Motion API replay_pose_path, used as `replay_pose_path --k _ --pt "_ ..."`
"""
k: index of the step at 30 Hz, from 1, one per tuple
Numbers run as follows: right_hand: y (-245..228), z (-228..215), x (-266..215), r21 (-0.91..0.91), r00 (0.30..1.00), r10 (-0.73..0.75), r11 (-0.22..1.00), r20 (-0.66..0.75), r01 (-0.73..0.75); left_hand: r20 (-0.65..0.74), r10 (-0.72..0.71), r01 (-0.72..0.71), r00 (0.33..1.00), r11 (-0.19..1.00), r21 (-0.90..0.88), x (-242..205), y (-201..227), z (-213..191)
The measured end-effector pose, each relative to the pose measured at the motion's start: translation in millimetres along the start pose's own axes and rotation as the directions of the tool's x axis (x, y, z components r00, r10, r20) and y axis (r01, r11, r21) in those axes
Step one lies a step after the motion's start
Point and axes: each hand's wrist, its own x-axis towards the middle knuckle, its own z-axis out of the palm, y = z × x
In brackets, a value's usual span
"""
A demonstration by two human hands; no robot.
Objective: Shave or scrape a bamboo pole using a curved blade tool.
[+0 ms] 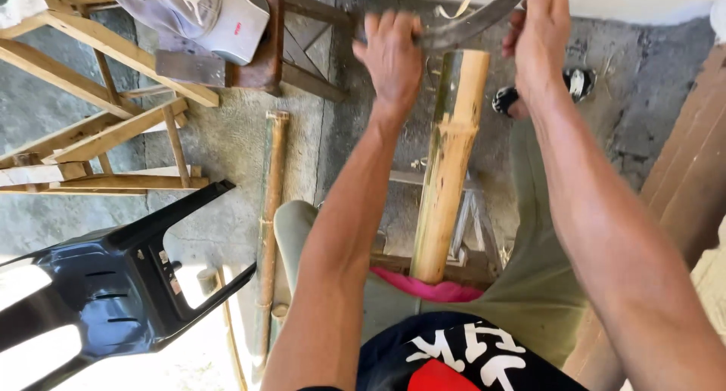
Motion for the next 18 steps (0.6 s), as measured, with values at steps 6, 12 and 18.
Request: replay_pose_path --k 6,12,18 --pt "0 33 -149 -0.733 0.914 -0.352 0.565 0.201 0.379 0.622 -0.613 0.869 0.488 0.409 -0.279 -151 -9 -19" --pt "-20 80 -162 -0.179 0.955 0.271 0.94 -0.121 -0.289 0.913 -0.379 0.91 0.149 -0.309 -0.276 -219 18 -45" --pt "-7 40 -156 -0.006 0.976 0.189 0.982 0.109 -0.19 0.793 -0.581 0.932 0.182 -0.155 -0.328 -223 45 -57"
